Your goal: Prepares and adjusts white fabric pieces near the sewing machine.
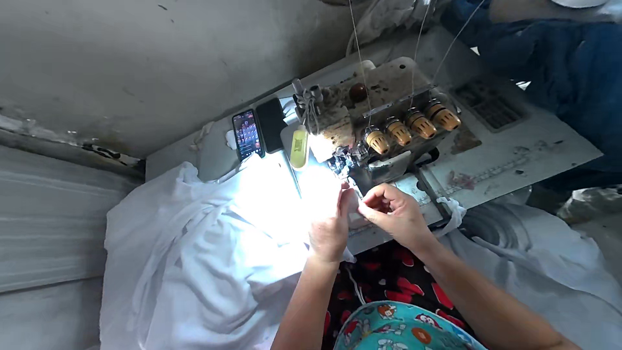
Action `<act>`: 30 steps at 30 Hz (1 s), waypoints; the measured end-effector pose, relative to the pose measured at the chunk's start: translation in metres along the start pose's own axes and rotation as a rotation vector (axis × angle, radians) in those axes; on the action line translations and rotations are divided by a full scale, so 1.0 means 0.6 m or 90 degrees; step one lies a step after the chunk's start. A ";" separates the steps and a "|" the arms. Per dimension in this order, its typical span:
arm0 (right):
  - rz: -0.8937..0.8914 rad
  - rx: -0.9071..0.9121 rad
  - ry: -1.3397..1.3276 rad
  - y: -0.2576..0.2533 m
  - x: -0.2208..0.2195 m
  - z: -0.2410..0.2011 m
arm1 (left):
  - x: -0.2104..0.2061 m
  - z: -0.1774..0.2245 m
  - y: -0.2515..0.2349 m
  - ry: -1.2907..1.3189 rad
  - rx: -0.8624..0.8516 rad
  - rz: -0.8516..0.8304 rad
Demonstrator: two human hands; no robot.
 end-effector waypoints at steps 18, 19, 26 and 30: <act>-0.034 0.110 0.417 -0.004 0.006 0.009 | 0.021 0.001 0.012 0.001 0.010 -0.100; -0.035 0.111 0.429 -0.003 0.005 0.010 | 0.024 -0.004 0.008 0.001 0.021 -0.122; -0.077 0.089 0.475 0.000 -0.003 0.009 | 0.037 -0.044 -0.030 0.035 0.003 -0.167; -0.126 0.063 0.412 0.011 -0.003 0.006 | 0.046 -0.048 -0.039 -0.010 -0.016 -0.167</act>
Point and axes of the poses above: each hand's wrist, its own y-axis away from the middle knuckle, its own x-axis out of the back of the hand, z = x × y, the point moved 3 cm from there along -y, towards the middle knuckle, and after that the axes turned 14 degrees about -z, right-handed, at the moved point
